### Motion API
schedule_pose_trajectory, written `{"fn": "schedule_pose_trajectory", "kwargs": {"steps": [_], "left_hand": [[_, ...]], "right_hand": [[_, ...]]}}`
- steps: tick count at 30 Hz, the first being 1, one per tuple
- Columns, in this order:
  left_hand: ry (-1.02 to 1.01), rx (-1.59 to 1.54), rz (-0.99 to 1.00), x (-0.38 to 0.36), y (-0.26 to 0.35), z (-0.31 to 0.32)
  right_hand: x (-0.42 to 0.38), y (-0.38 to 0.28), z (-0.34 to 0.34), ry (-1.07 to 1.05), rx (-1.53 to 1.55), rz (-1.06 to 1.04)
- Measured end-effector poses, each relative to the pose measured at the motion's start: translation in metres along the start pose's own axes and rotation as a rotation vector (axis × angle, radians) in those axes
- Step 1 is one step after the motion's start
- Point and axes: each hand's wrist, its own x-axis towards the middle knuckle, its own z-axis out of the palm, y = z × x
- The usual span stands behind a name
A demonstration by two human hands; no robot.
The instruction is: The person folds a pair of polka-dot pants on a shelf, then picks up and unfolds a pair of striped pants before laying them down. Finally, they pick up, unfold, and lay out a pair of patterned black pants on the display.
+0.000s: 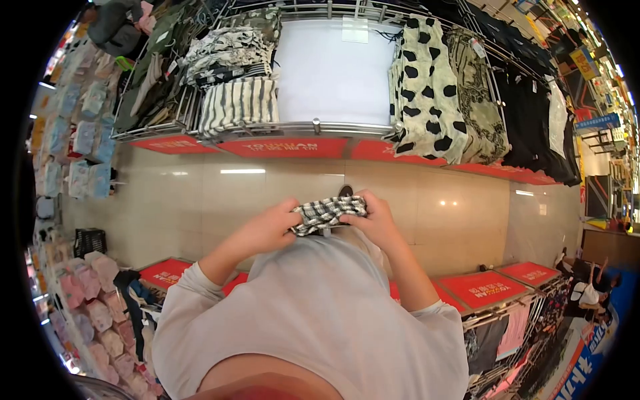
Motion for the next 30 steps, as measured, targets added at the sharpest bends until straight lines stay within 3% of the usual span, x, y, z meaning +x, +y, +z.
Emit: {"fn": "schedule_pose_trajectory", "kwargs": {"steps": [5,8,10,12,13,15,19,20,22,24,26,29,30], "left_hand": [[0.036,-0.065,-0.006,0.052,0.007,-0.021],[0.103,0.041,0.136,0.083,0.006,-0.027],[0.253,-0.299,0.024,0.105,0.01,-0.029],[0.331,-0.399,-0.023,0.131,0.01,-0.032],[0.403,-0.505,-0.064,0.147,0.01,-0.035],[0.473,-0.263,-0.014,0.185,0.001,-0.065],[0.671,-0.306,0.12,0.288,0.015,-0.174],[0.793,-0.076,0.116,0.318,0.018,-0.213],[0.828,0.008,0.237,0.366,0.031,-0.283],[0.745,-0.447,0.403,0.406,0.053,-0.314],[0.776,-0.356,0.455,0.431,0.041,-0.329],[0.682,-0.522,0.363,0.437,0.019,-0.31],[0.739,-0.175,0.366,0.437,-0.009,-0.306]], "right_hand": [[0.031,-0.003,-0.051,-0.016,-0.062,-0.058],[0.05,0.008,-0.078,0.004,0.047,-0.055],[0.069,0.009,-0.09,0.008,0.136,-0.091],[0.087,0.003,-0.104,0.007,0.386,-0.052],[0.103,0.0,-0.117,-0.036,0.289,-0.098],[0.14,-0.03,-0.138,0.034,0.229,-0.151],[0.26,-0.136,-0.193,0.146,0.117,-0.344],[0.29,-0.171,-0.208,0.173,0.042,-0.362],[0.361,-0.212,-0.237,0.11,0.198,-0.628],[0.388,-0.254,-0.241,0.102,0.258,-0.674],[0.413,-0.258,-0.245,0.095,0.308,-0.674],[0.434,-0.213,-0.259,0.122,0.268,-0.642],[0.426,-0.197,-0.255,0.202,0.204,-0.528]]}}
